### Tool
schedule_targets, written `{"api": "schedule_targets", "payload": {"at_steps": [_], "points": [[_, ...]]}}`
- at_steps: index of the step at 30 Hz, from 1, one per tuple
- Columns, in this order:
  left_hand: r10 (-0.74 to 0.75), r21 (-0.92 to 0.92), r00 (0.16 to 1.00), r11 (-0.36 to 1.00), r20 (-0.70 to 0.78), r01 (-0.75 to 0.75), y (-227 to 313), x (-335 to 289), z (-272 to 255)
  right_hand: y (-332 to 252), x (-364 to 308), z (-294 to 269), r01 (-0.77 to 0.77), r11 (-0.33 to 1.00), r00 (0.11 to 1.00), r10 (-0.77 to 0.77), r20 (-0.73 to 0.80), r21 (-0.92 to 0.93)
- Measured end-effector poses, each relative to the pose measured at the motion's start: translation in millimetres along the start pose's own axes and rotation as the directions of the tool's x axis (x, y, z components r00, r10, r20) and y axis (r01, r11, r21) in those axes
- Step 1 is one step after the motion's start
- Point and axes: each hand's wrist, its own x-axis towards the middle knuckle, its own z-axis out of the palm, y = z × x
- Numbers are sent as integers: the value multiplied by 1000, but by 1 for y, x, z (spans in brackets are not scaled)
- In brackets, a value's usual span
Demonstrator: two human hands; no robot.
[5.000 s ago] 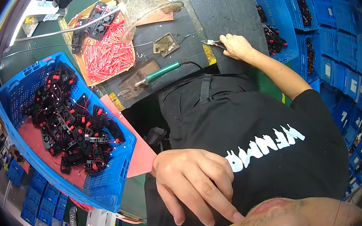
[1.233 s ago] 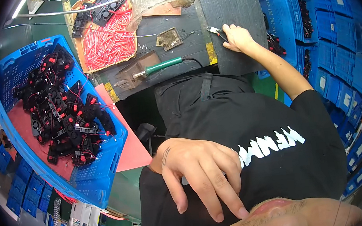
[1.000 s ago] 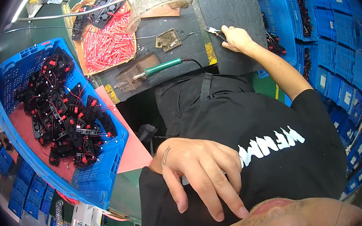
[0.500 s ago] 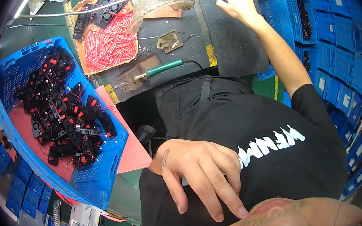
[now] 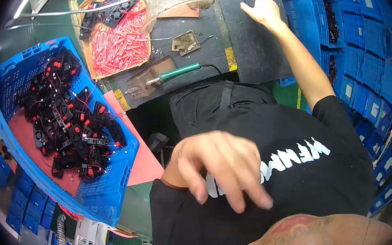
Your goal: Manually assembling and preparing electronic components by stripping and cutting wires on small cooling fans.
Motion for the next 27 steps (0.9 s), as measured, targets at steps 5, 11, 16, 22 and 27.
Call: {"api": "schedule_targets", "payload": {"at_steps": [5, 11, 16, 22, 27], "points": [[-493, 670, 750, 375, -441, 641, -9, 6, -39, 41, -43, 19, -128, 988, 991, 123, 53, 85], [-632, 791, 479, -525, -610, 314, -90, -15, -92, 69, -106, 33, -208, 978, 978, 208, 6, -8], [-784, 794, 124, -599, -608, 104, -163, -29, -136, 98, -139, 41, -279, 954, 959, 270, -91, -111], [-673, 633, 307, -738, -673, -233, -185, -64, -171, 138, -153, 48, -297, 955, 908, 277, -316, -18], [-639, 586, 357, -769, -681, -256, -184, -81, -169, 144, -154, 57, -252, 965, 916, 263, -304, 76]]}}
